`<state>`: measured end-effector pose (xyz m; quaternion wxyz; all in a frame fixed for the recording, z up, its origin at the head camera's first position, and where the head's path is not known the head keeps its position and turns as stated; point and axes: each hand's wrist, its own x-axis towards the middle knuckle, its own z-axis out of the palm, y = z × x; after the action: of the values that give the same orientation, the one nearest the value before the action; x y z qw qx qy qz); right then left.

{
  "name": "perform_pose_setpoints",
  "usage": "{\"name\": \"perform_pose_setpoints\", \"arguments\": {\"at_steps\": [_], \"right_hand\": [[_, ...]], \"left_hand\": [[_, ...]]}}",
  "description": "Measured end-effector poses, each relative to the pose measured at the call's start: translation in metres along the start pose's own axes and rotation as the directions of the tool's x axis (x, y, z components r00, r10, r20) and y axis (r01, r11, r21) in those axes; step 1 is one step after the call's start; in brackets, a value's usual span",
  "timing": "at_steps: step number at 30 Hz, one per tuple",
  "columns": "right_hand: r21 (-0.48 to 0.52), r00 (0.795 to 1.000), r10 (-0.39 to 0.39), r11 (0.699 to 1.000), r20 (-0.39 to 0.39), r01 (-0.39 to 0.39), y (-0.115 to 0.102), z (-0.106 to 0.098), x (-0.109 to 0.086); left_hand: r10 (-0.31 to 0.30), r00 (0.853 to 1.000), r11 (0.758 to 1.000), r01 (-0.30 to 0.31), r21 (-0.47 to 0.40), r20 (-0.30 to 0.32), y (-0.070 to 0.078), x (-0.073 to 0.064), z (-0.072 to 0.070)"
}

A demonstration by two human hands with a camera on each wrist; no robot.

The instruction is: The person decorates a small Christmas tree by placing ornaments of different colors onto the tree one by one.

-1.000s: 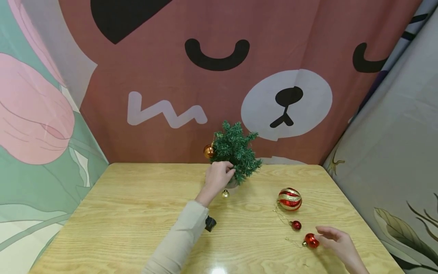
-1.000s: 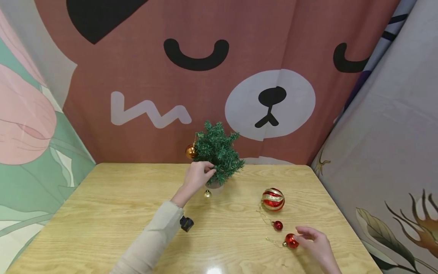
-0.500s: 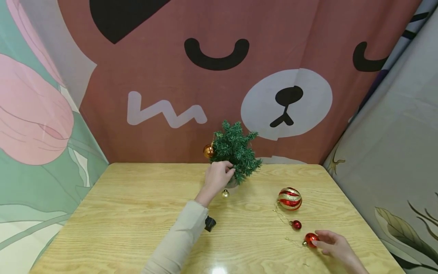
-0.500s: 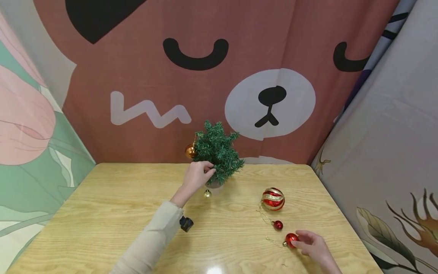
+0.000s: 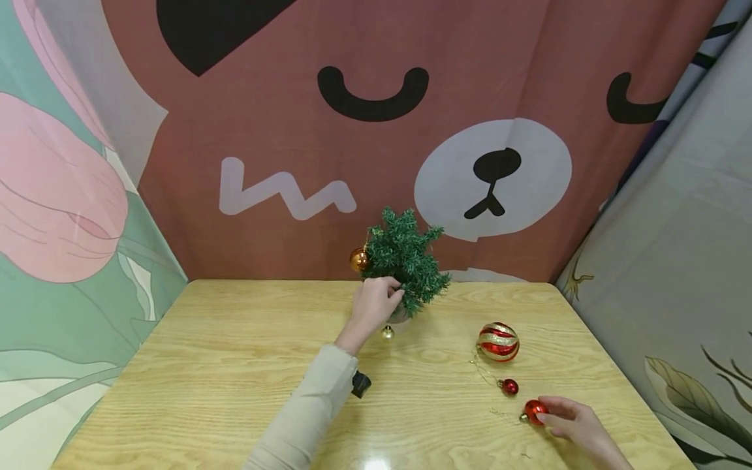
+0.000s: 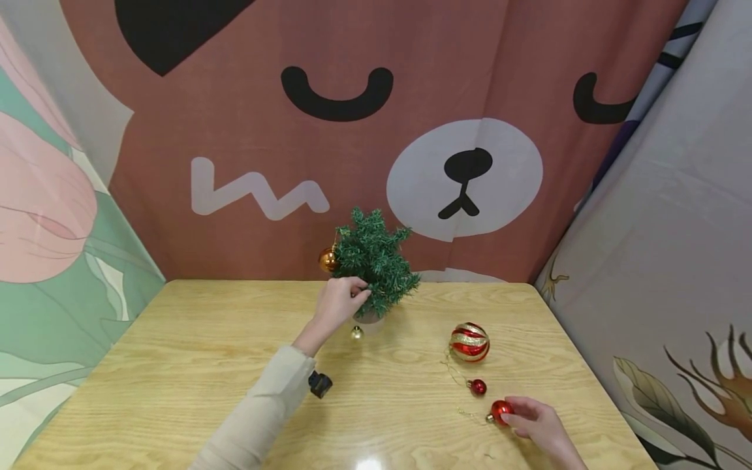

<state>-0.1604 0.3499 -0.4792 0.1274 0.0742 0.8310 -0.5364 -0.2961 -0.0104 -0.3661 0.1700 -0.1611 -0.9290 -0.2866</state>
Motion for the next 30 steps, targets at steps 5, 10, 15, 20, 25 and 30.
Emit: {"name": "perform_pose_setpoints", "arguments": {"at_steps": [5,10,15,20,25,30], "right_hand": [[-0.048,1.000,-0.014,0.999,0.009,0.015,0.000,0.000,0.000],[-0.069,1.000,-0.004,0.998,-0.012,0.003,0.000,0.001,0.002],[-0.049,1.000,-0.011,0.999,0.016,0.012,-0.001,0.000,0.000],[-0.037,1.000,-0.024,0.999,0.004,0.024,-0.006,0.000,-0.003],[-0.018,0.999,-0.036,0.999,-0.022,0.036,-0.011,0.004,-0.005],[0.007,0.994,-0.078,0.997,-0.077,0.078,-0.017,0.011,-0.006]], "left_hand": [[-0.004,1.000,1.000,0.004,0.005,0.002,0.000,0.000,0.000],[-0.003,1.000,1.000,0.003,0.004,0.000,0.001,0.000,0.001],[0.009,1.000,1.000,-0.009,0.002,-0.006,0.001,0.001,0.001],[0.007,1.000,1.000,-0.007,-0.004,0.001,0.000,0.001,0.001],[0.004,1.000,1.000,-0.004,-0.014,0.013,0.000,0.001,0.001],[-0.003,1.000,1.000,0.003,-0.028,0.019,-0.001,0.001,0.000]]}}
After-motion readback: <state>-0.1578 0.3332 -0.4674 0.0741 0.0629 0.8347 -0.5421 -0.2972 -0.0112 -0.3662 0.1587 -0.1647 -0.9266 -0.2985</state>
